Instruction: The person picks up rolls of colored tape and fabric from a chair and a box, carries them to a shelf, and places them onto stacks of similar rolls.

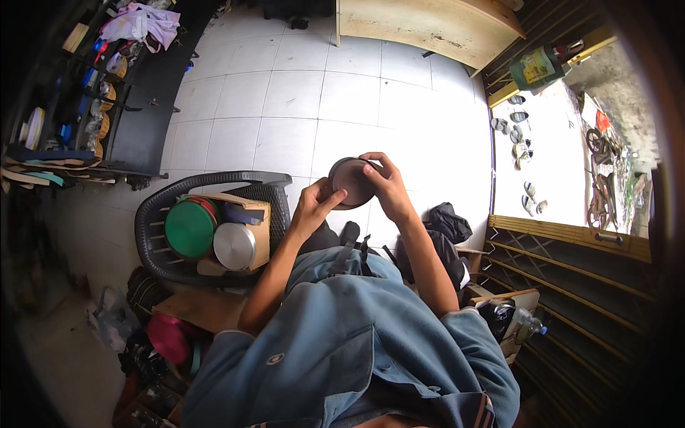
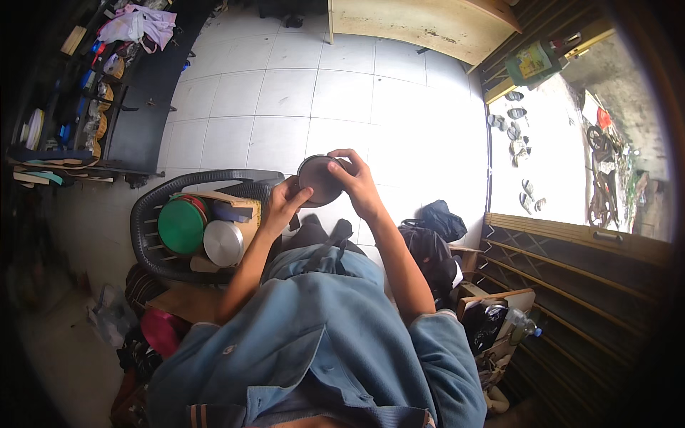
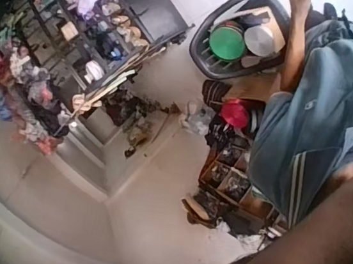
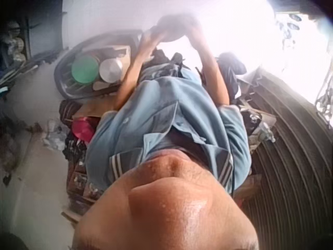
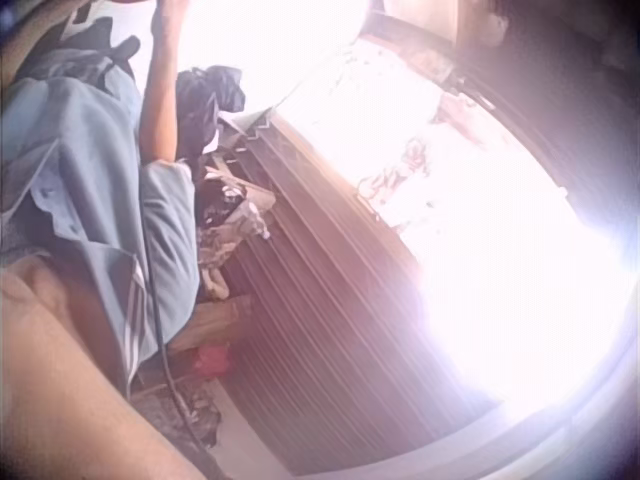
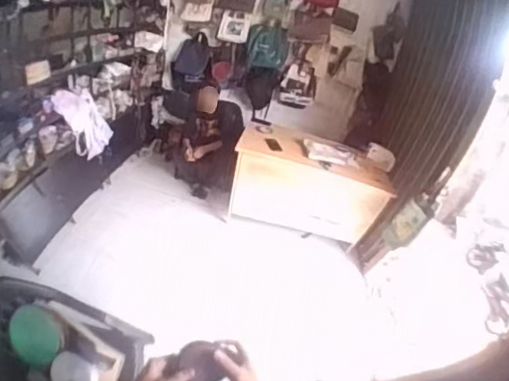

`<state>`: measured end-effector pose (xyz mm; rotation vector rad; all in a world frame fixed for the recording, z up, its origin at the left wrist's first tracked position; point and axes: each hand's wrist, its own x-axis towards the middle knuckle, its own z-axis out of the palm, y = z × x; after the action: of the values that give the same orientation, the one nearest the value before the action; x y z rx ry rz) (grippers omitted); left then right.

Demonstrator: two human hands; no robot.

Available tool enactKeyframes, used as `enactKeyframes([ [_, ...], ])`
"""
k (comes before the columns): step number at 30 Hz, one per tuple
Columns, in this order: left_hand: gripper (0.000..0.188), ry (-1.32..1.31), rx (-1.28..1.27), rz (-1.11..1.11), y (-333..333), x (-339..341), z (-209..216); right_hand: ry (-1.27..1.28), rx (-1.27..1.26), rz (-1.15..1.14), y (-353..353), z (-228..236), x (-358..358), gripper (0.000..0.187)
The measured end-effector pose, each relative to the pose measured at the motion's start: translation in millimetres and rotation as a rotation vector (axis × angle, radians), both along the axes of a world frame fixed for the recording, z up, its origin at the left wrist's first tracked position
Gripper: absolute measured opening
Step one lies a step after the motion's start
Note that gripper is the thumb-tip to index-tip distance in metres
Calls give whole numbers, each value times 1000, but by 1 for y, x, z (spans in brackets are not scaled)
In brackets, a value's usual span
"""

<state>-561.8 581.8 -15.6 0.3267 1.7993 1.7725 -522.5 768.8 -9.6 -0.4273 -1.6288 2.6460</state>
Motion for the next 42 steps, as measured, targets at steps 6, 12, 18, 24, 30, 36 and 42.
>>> enactKeyframes([
  [6, 35, -37, -102, -106, -8, -67, 1, 8, 190, 96, 24, -14, -68, 43],
  [12, 23, 30, -180, -203, -24, -161, -3, 61, 246, 92, 29, -14, -153, 46],
  [18, 24, 179, -170, -291, -45, -272, 37, 61, 328, 199, 18, -6, -250, 47],
  [24, 19, 277, -105, -240, -65, -369, 54, 34, 279, 382, -8, -1, -332, 45],
  [30, 16, 286, -247, -203, -72, -454, 49, 42, 194, 542, -35, -11, -414, 40],
  [36, 27, 407, -330, -73, -80, -532, 29, 58, 133, 705, -59, -4, -511, 38],
  [42, 48, 672, -508, 215, -91, -590, 28, 129, 75, 861, -77, 5, -609, 51],
])
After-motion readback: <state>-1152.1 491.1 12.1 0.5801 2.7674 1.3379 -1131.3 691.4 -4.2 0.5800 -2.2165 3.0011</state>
